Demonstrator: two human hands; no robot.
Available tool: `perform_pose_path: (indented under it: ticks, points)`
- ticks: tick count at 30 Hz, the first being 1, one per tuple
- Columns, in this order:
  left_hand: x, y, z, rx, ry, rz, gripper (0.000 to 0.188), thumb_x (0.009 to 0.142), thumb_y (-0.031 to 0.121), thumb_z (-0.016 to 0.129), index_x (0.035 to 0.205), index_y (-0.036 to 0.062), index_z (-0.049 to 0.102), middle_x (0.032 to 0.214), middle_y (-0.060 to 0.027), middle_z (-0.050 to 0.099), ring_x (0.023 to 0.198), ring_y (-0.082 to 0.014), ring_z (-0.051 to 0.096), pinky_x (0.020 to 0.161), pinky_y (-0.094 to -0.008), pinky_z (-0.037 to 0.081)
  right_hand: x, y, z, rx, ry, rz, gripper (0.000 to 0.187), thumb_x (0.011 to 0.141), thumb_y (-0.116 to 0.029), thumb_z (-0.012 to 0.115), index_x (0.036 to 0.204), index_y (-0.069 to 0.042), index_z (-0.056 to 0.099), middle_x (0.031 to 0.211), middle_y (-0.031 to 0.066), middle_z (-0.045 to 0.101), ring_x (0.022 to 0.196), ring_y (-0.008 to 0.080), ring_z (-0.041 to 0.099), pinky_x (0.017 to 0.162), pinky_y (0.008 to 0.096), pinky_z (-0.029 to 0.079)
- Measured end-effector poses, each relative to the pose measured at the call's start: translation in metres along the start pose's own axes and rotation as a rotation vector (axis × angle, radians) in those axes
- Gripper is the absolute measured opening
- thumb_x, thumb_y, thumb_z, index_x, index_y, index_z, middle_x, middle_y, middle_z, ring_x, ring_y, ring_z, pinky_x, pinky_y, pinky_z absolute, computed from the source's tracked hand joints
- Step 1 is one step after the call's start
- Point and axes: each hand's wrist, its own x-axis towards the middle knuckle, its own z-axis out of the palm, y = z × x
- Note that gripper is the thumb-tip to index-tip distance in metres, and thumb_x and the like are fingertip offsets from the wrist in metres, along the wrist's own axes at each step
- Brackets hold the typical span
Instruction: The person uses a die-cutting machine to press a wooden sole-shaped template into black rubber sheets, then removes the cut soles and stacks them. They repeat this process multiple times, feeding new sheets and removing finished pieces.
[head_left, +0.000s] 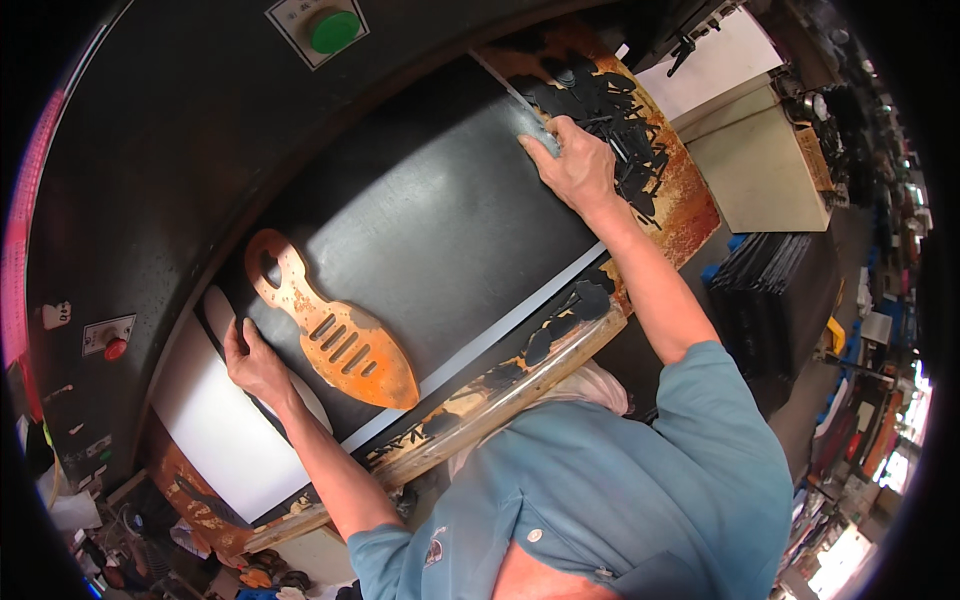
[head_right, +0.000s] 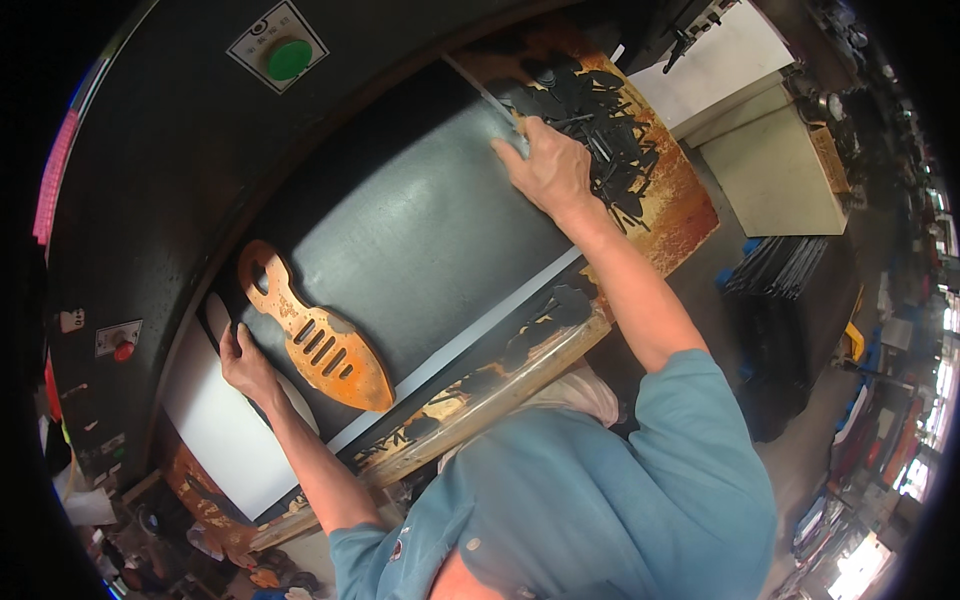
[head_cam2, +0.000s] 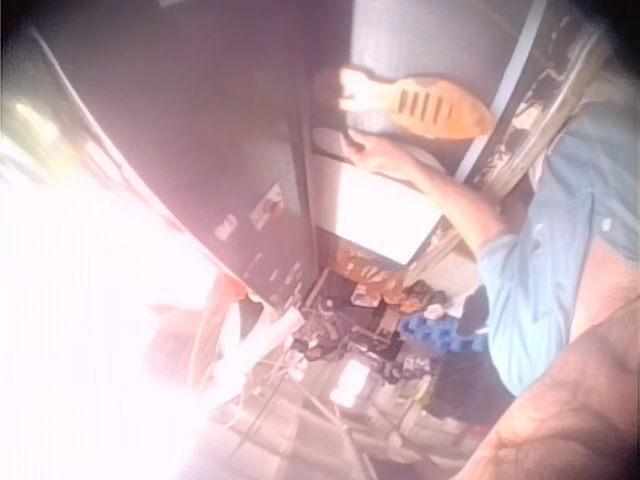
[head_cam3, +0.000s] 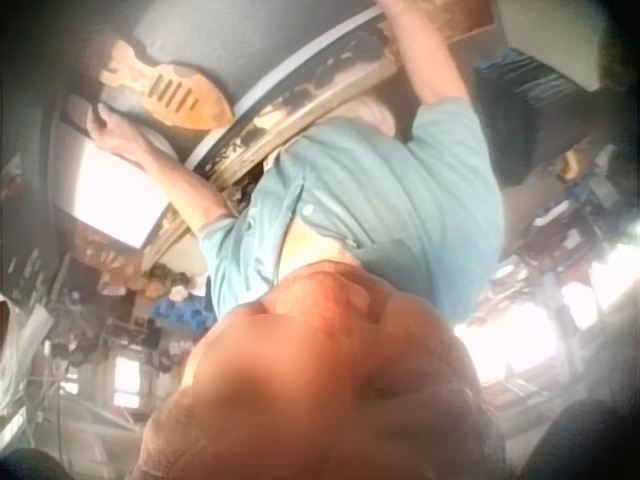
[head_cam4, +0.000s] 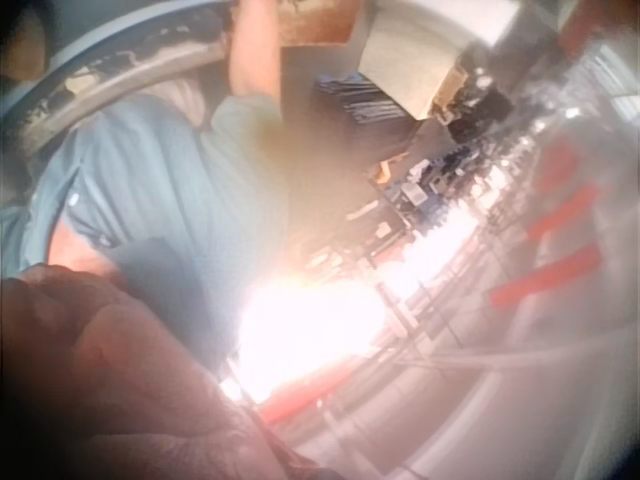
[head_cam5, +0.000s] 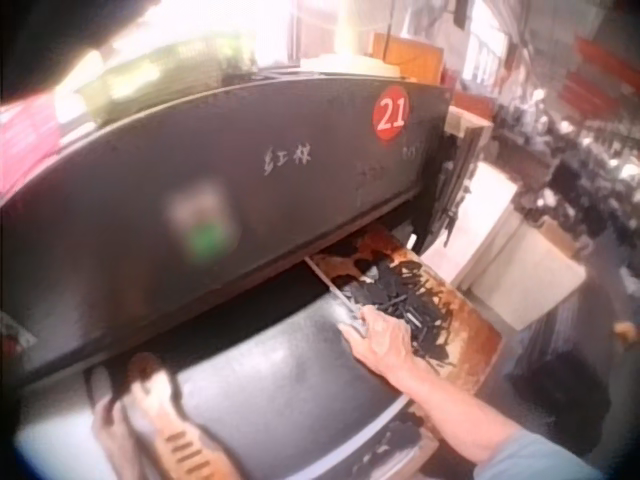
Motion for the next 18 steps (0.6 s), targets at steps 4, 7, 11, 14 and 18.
perform_pose_path:
  ticks: [4,7,11,14,18]
  points:
    - [-0.025,0.021,-0.012,0.241,0.007,0.243,0.043,0.105,0.015,0.071,0.143,-0.0052,0.065,0.138,-0.0217,0.069,0.114,-0.0283,0.068,0.098,-0.0373,0.056,-0.003,-0.016,-0.016,0.006,0.111,-0.167,0.030,0.090,-0.022,0.084,0.109,-0.002,0.072,0.114,0.0174,0.073,0.104,0.0406,0.069,0.091,0.0467,0.055]
    - [-0.065,0.022,-0.040,0.140,-0.186,0.204,0.046,0.105,0.007,0.065,0.149,-0.0022,0.060,0.151,-0.0245,0.060,0.141,-0.0387,0.058,0.120,-0.0449,0.044,-0.038,-0.058,-0.033,0.284,0.062,-0.214,0.036,0.085,-0.015,0.087,0.116,-0.001,0.073,0.123,0.0152,0.068,0.112,0.0359,0.066,0.098,0.0450,0.053]
    - [-0.105,0.007,-0.061,0.295,-0.326,0.593,0.052,0.101,-0.001,0.066,0.152,-0.0005,0.056,0.160,-0.0230,0.055,0.154,-0.0443,0.044,0.129,-0.0526,0.034,-0.104,-0.137,-0.032,0.562,-0.478,-0.221,0.070,0.083,-0.031,0.091,0.137,0.006,0.065,0.143,0.0290,0.059,0.131,0.0449,0.061,0.109,0.0508,0.053]
    - [-0.106,-0.002,-0.057,0.273,-0.300,0.497,0.050,0.101,-0.001,0.067,0.150,-0.0011,0.057,0.158,-0.0236,0.056,0.152,-0.0469,0.046,0.127,-0.0562,0.035,-0.133,-0.196,0.001,0.531,-0.598,-0.418,0.102,0.076,-0.044,0.094,0.152,0.009,0.052,0.158,0.0404,0.041,0.144,0.0566,0.046,0.119,0.0605,0.043]
    - [-0.100,0.001,-0.056,0.203,-0.306,0.546,0.048,0.098,-0.004,0.068,0.145,-0.0034,0.058,0.157,-0.0239,0.056,0.151,-0.0481,0.047,0.127,-0.0585,0.035,-0.159,-0.245,0.019,0.440,-0.561,-0.460,0.106,0.069,-0.033,0.097,0.157,0.002,0.048,0.162,0.0422,0.029,0.144,0.0599,0.037,0.119,0.0641,0.038]
